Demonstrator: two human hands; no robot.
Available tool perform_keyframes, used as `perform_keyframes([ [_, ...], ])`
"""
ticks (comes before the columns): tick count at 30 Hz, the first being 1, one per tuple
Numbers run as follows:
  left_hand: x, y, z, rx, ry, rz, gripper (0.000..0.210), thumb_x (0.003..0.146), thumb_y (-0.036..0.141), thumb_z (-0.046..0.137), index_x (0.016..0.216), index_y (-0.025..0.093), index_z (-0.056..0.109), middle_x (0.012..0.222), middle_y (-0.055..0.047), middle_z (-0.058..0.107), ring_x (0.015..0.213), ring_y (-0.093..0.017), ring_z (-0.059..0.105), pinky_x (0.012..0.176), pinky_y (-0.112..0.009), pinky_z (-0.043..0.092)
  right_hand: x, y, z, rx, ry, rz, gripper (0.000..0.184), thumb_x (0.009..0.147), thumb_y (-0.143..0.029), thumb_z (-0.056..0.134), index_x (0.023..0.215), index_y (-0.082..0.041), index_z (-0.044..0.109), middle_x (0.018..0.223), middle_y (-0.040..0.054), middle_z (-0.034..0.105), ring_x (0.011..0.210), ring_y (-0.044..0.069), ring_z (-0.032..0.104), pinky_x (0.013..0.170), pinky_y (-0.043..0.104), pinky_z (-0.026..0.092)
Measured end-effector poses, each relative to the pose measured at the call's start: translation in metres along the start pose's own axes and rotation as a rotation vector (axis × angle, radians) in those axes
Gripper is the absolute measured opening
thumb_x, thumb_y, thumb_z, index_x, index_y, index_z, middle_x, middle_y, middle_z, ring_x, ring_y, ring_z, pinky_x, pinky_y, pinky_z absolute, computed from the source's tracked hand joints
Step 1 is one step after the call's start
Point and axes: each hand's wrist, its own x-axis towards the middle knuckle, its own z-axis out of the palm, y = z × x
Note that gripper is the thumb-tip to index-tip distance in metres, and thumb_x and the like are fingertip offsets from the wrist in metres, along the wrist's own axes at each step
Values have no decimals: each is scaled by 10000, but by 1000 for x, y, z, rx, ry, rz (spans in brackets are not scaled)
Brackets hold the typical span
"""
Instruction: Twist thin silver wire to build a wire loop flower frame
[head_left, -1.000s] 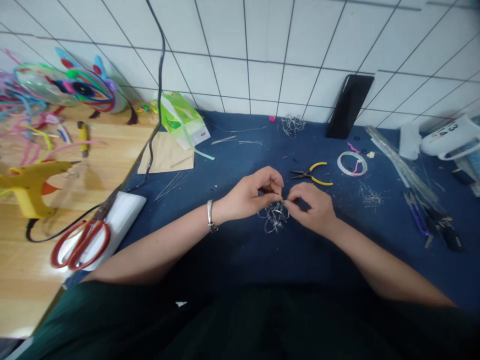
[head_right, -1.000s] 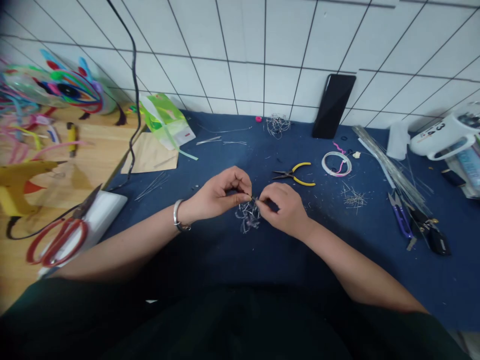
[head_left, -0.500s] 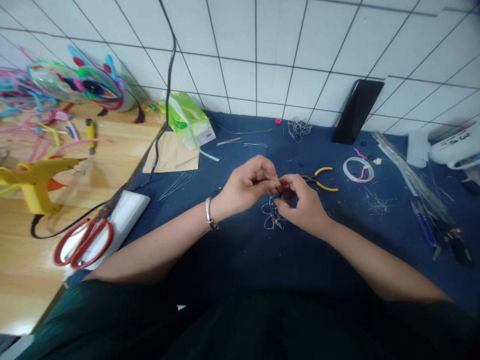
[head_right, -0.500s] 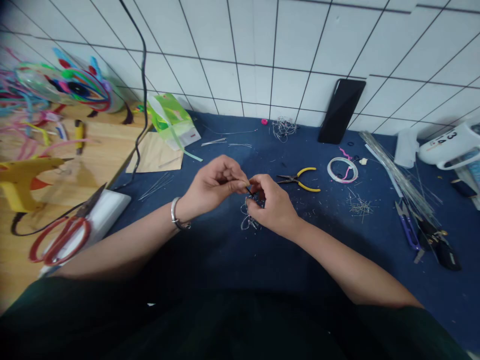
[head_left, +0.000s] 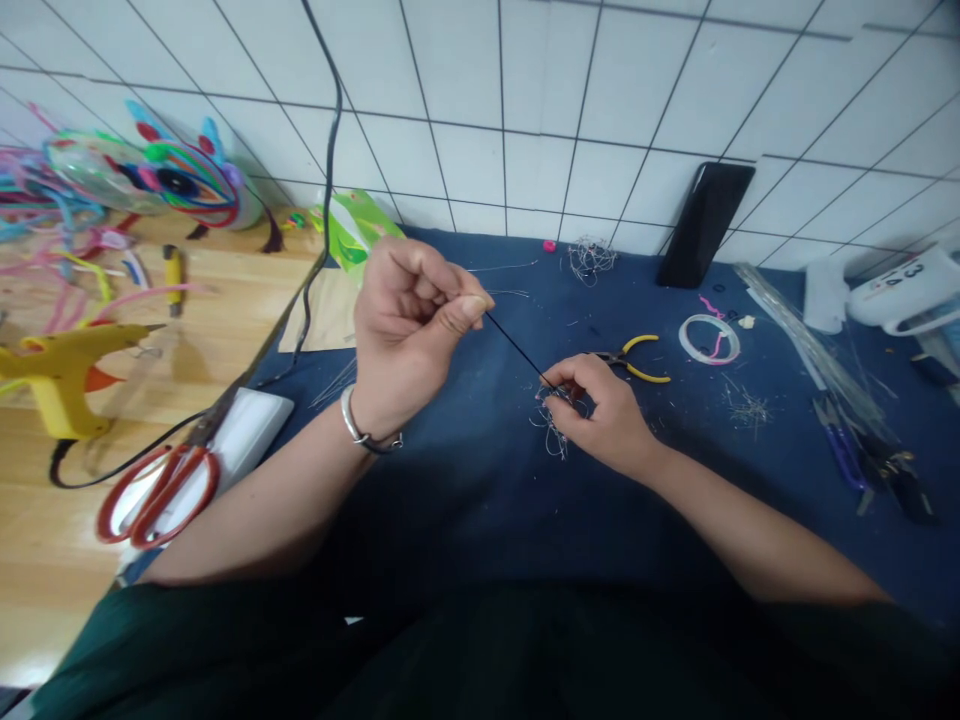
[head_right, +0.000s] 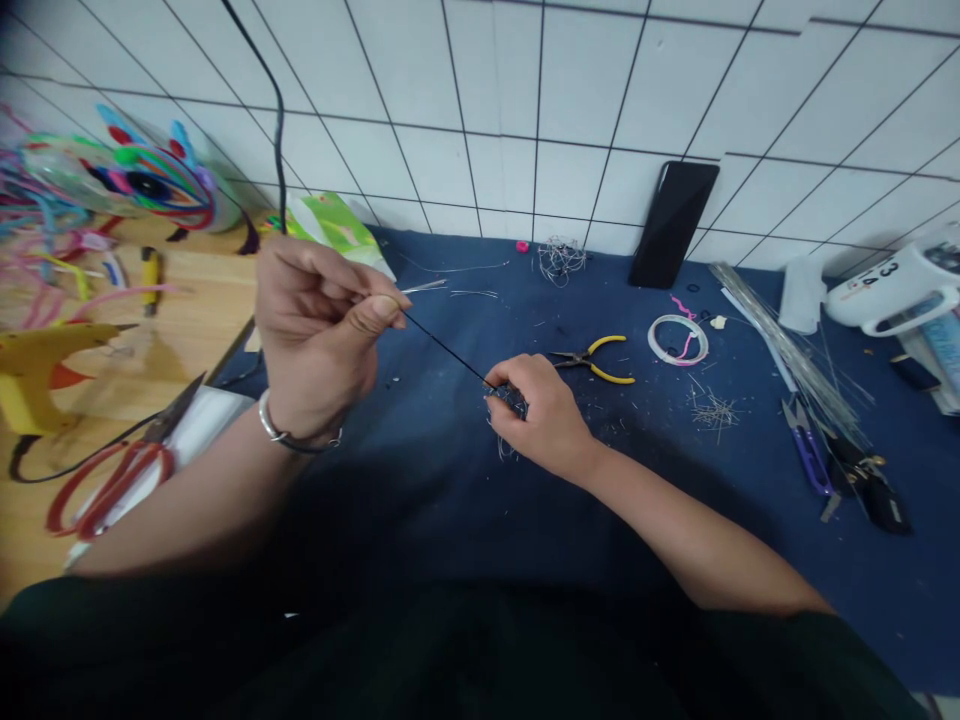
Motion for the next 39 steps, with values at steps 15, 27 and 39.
perform_keyframes([
  [15, -30, 9, 27, 54, -367, -283, 155, 825, 213, 632, 846, 182, 482, 801, -6, 621, 700, -99, 611, 633, -245, 507, -3, 8, 6, 24, 43, -25, 194, 800, -177, 581, 985, -234, 580, 923, 28, 627, 854, 176, 563, 796, 355, 482],
  [27, -32, -4, 27, -3, -300, -461, 150, 850, 208, 583, 957, 187, 480, 892, -24, 625, 758, -94, 613, 714, -255, 513, -3, 31, 7, 438, 169, 186, 76, 779, -260, 675, 770, -210, 617, 998, 34, 651, 916, 161, 610, 817, 343, 496],
  [39, -37, -34, 22, 408, -587, -423, 358, 758, 330, 664, 1080, 215, 558, 1119, -53, 586, 998, -177, 546, 861, -322, 450, 1, 43, 8, 878, 213, 385, 52, 744, -248, 703, 776, -224, 670, 1079, 18, 626, 890, 143, 599, 877, 364, 487],
])
